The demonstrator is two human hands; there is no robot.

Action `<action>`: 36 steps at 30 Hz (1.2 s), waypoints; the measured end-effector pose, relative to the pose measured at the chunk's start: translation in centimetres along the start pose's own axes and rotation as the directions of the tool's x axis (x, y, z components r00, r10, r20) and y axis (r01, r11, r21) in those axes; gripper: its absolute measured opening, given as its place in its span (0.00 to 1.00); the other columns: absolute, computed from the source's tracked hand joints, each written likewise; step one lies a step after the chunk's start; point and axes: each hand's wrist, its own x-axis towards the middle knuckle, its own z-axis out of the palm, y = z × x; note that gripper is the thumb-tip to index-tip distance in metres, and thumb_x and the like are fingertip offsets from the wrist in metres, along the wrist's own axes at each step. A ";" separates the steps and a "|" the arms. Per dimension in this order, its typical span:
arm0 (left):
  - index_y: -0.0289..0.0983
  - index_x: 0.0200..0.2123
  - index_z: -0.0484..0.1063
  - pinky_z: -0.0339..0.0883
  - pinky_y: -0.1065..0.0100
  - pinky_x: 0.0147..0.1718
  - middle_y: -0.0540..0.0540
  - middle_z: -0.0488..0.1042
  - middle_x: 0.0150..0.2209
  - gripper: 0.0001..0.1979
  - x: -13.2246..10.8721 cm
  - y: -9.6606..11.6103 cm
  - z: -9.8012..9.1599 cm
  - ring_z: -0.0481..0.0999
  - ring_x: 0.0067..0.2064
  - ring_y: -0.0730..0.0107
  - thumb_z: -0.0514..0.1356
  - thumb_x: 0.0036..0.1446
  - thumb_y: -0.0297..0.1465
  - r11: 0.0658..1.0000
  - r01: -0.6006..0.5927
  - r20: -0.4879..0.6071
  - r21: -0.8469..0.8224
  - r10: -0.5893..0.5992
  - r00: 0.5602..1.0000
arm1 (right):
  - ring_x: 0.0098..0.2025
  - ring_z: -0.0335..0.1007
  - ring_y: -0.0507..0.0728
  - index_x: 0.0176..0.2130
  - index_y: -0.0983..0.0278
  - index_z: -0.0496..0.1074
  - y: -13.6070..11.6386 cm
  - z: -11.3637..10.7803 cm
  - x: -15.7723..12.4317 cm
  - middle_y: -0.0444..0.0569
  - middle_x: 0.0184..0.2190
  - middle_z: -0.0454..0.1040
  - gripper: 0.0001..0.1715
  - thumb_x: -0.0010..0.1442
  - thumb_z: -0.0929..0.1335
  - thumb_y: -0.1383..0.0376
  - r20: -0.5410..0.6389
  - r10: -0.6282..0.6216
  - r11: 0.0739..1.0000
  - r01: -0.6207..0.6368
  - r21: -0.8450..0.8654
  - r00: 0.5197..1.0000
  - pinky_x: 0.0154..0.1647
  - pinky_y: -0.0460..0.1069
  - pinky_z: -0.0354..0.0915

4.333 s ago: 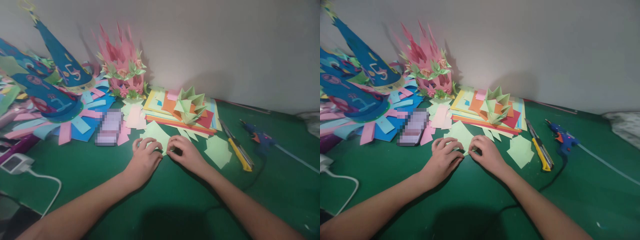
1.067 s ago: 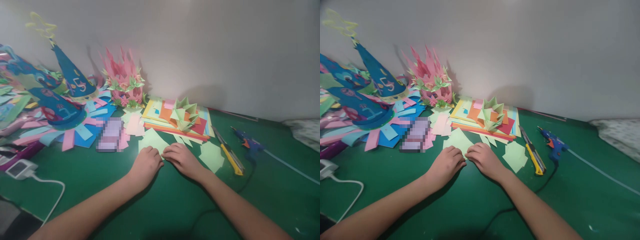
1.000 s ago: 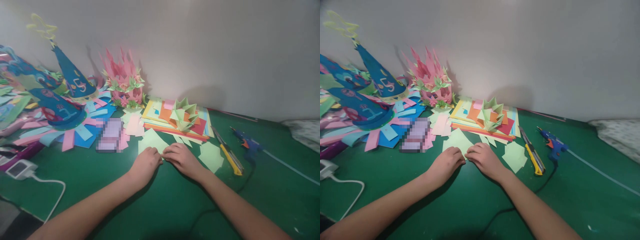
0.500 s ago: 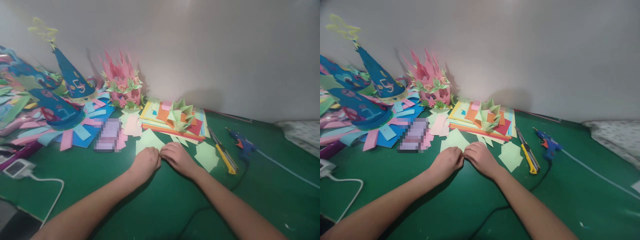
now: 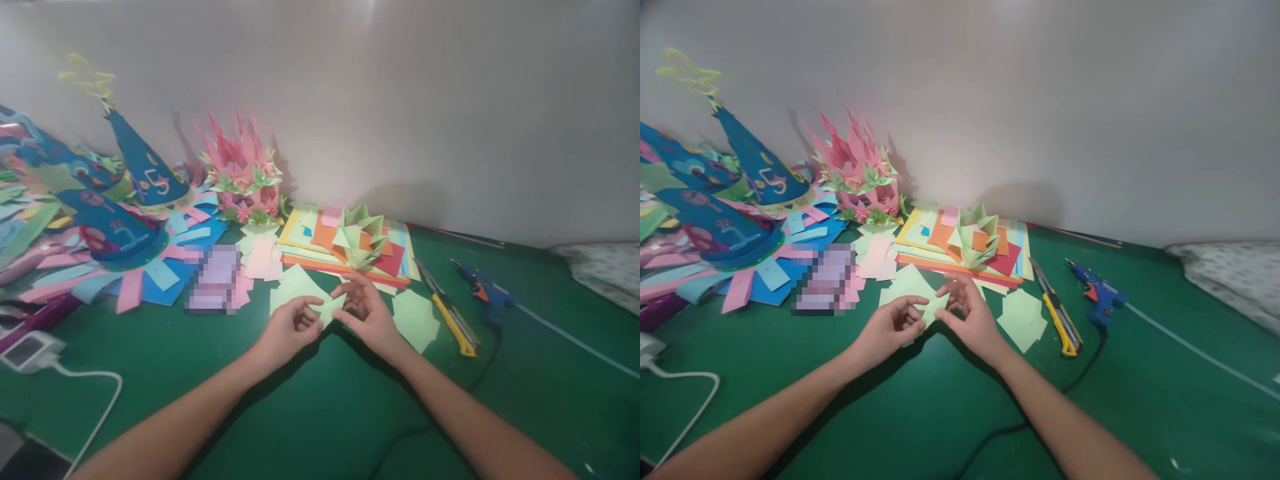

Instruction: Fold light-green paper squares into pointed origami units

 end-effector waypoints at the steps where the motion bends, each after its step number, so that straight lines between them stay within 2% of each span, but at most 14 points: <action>1: 0.34 0.46 0.65 0.62 0.74 0.26 0.53 0.67 0.27 0.19 0.0 0.0 0.1 0.67 0.25 0.78 0.61 0.50 0.32 1.000 0.010 0.003 -0.022 -0.010 1.000 | 0.36 0.68 0.51 0.53 0.54 0.56 0.0 0.0 0.0 0.47 0.40 0.68 0.30 0.54 0.70 0.65 0.001 0.014 0.999 -0.014 0.043 1.000 0.36 0.48 0.68; 5: 0.36 0.46 0.62 0.61 0.75 0.26 0.55 0.67 0.26 0.19 -0.1 0.1 0.3 0.66 0.25 0.79 0.61 0.51 0.32 0.999 -0.022 -0.010 -0.044 0.022 1.000 | 0.35 0.68 0.51 0.51 0.56 0.59 -0.4 0.0 0.1 0.46 0.38 0.69 0.27 0.54 0.70 0.63 0.070 0.106 0.988 -0.113 0.109 0.992 0.36 0.48 0.67; 8: 0.38 0.42 0.58 0.63 0.74 0.30 0.54 0.70 0.27 0.15 -0.2 0.1 0.3 0.68 0.28 0.78 0.60 0.53 0.30 0.997 -0.079 0.006 -0.008 0.079 0.997 | 0.32 0.67 0.51 0.46 0.59 0.65 -0.9 -0.1 0.1 0.45 0.35 0.69 0.20 0.53 0.70 0.62 0.128 0.213 0.976 -0.216 0.011 0.969 0.33 0.46 0.66; 11: 0.39 0.41 0.58 0.64 0.74 0.31 0.53 0.72 0.28 0.14 -0.2 0.0 0.3 0.70 0.29 0.76 0.60 0.54 0.30 0.996 -0.086 0.033 -0.019 0.087 0.996 | 0.26 0.63 0.48 0.40 0.61 0.68 -1.3 0.0 0.1 0.44 0.34 0.68 0.15 0.53 0.71 0.60 0.099 0.248 0.967 -0.241 -0.080 0.964 0.26 0.44 0.63; 14: 0.37 0.41 0.62 0.64 0.74 0.30 0.51 0.73 0.29 0.15 -0.1 -0.3 0.3 0.71 0.29 0.76 0.63 0.52 0.33 0.998 -0.026 0.041 -0.066 0.029 0.999 | 0.23 0.61 0.47 0.40 0.61 0.67 -1.4 0.1 0.0 0.43 0.33 0.69 0.16 0.52 0.71 0.60 0.052 0.236 0.969 -0.231 -0.091 0.970 0.23 0.44 0.60; 17: 0.34 0.38 0.68 0.65 0.73 0.30 0.49 0.73 0.29 0.17 0.1 -0.3 0.3 0.72 0.28 0.76 0.66 0.48 0.36 0.990 0.033 0.035 -0.136 -0.029 0.999 | 0.26 0.66 0.49 0.45 0.59 0.63 -1.2 0.3 0.0 0.43 0.32 0.70 0.23 0.50 0.72 0.59 0.060 0.243 0.969 -0.245 0.037 0.968 0.27 0.45 0.64; 19: 0.33 0.38 0.69 0.66 0.73 0.30 0.50 0.73 0.27 0.18 0.1 -0.1 0.2 0.71 0.27 0.76 0.67 0.46 0.36 0.982 0.033 -0.008 -0.185 -0.035 0.999 | 0.30 0.68 0.50 0.47 0.58 0.61 -1.1 0.5 0.0 0.42 0.32 0.71 0.28 0.49 0.73 0.59 0.082 0.247 0.953 -0.257 0.159 0.966 0.31 0.46 0.66; 20: 0.33 0.39 0.70 0.66 0.73 0.30 0.50 0.73 0.26 0.19 0.1 0.0 0.1 0.71 0.27 0.77 0.67 0.46 0.36 0.980 0.027 -0.044 -0.197 -0.036 0.998 | 0.30 0.69 0.51 0.46 0.59 0.62 -1.0 0.6 0.0 0.42 0.32 0.71 0.28 0.48 0.74 0.59 0.095 0.252 0.945 -0.266 0.192 0.963 0.32 0.47 0.67; 23: 0.32 0.38 0.72 0.67 0.72 0.31 0.50 0.74 0.26 0.19 0.1 0.4 0.0 0.71 0.27 0.77 0.68 0.44 0.35 0.981 0.034 -0.150 -0.193 -0.064 0.987 | 0.28 0.67 0.50 0.36 0.63 0.68 -1.2 0.8 0.1 0.42 0.27 0.71 0.18 0.49 0.73 0.57 0.119 0.292 0.938 -0.308 0.157 0.949 0.31 0.47 0.66; 25: 0.32 0.35 0.74 0.67 0.73 0.31 0.49 0.75 0.26 0.17 0.1 0.4 0.0 0.71 0.26 0.77 0.69 0.43 0.35 0.979 0.054 -0.169 -0.199 -0.089 0.982 | 0.25 0.65 0.50 0.30 0.65 0.69 -1.4 0.8 0.1 0.42 0.23 0.69 0.15 0.50 0.72 0.57 0.110 0.307 0.942 -0.318 0.105 0.945 0.29 0.47 0.65; 30: 0.33 0.29 0.74 0.67 0.73 0.29 0.49 0.75 0.26 0.12 0.1 -0.1 0.1 0.72 0.26 0.76 0.69 0.42 0.33 0.985 0.039 -0.166 -0.166 -0.067 0.984 | 0.24 0.63 0.49 0.25 0.64 0.67 -1.4 0.8 -0.2 0.41 0.21 0.67 0.13 0.52 0.71 0.58 0.064 0.245 0.969 -0.246 0.010 0.968 0.28 0.46 0.63; 33: 0.34 0.28 0.75 0.69 0.72 0.33 0.48 0.77 0.28 0.08 0.0 -0.2 0.0 0.74 0.30 0.73 0.67 0.45 0.32 0.996 -0.027 -0.189 -0.085 0.010 0.982 | 0.29 0.67 0.52 0.26 0.64 0.69 -1.4 1.0 -0.5 0.44 0.26 0.70 0.10 0.54 0.71 0.61 0.003 0.086 0.991 -0.085 -0.103 0.996 0.31 0.47 0.65; 36: 0.35 0.29 0.77 0.70 0.71 0.35 0.47 0.78 0.31 0.05 -0.2 0.0 -0.1 0.76 0.33 0.71 0.66 0.48 0.31 0.988 -0.157 -0.178 -0.006 0.154 0.972 | 0.33 0.71 0.54 0.29 0.63 0.72 -1.6 1.2 -0.7 0.47 0.30 0.74 0.05 0.56 0.70 0.65 -0.018 -0.087 0.972 0.080 -0.223 0.996 0.36 0.48 0.67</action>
